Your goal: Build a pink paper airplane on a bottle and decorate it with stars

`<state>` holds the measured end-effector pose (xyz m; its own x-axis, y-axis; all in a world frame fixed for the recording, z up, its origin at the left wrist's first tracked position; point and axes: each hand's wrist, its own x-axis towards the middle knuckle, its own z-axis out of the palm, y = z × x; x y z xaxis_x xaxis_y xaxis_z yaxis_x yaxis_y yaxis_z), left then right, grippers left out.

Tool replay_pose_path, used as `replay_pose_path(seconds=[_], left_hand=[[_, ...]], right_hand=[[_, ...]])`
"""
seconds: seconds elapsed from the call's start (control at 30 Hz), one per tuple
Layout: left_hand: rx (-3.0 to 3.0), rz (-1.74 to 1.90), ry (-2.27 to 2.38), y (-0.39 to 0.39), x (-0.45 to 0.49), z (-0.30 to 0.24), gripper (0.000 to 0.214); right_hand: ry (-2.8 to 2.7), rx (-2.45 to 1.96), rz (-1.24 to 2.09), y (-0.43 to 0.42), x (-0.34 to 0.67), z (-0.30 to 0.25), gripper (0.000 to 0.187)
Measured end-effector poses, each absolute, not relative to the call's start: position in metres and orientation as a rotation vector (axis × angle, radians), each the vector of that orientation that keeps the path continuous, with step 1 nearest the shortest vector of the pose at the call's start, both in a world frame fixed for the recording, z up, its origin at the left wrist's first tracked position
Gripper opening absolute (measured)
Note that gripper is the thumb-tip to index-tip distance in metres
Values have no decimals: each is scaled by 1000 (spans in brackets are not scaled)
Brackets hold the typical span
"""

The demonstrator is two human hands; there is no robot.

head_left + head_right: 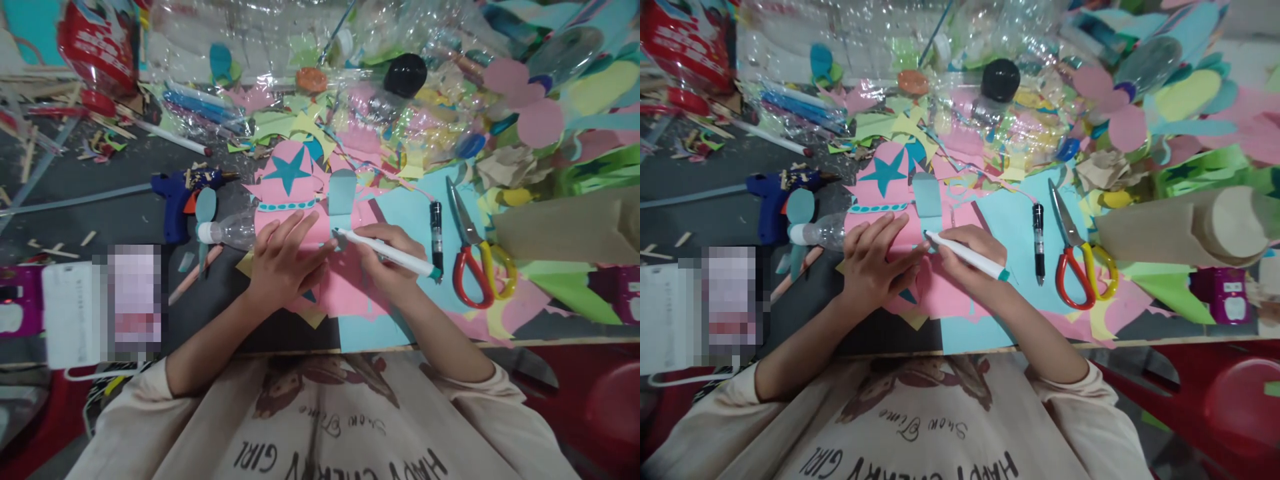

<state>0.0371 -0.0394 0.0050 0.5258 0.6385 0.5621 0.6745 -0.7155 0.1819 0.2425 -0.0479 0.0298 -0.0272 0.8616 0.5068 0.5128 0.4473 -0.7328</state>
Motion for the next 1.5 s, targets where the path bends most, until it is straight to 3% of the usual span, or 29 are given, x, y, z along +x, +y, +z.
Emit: replay_pose_path(seconds=[0.63, 1.23, 1.5], left_hand=[[-2654, -916, -1126, -38, 37, 7, 43], [-2695, -928, -1162, -38, 37, 7, 52], [-2676, -863, -1210, -39, 37, 5, 48]], right_hand=[[-1731, -1073, 367, -46, 239, 31, 17], [-1625, -1190, 357, -48, 248, 27, 8], [-1609, -1198, 257, -47, 250, 23, 15]])
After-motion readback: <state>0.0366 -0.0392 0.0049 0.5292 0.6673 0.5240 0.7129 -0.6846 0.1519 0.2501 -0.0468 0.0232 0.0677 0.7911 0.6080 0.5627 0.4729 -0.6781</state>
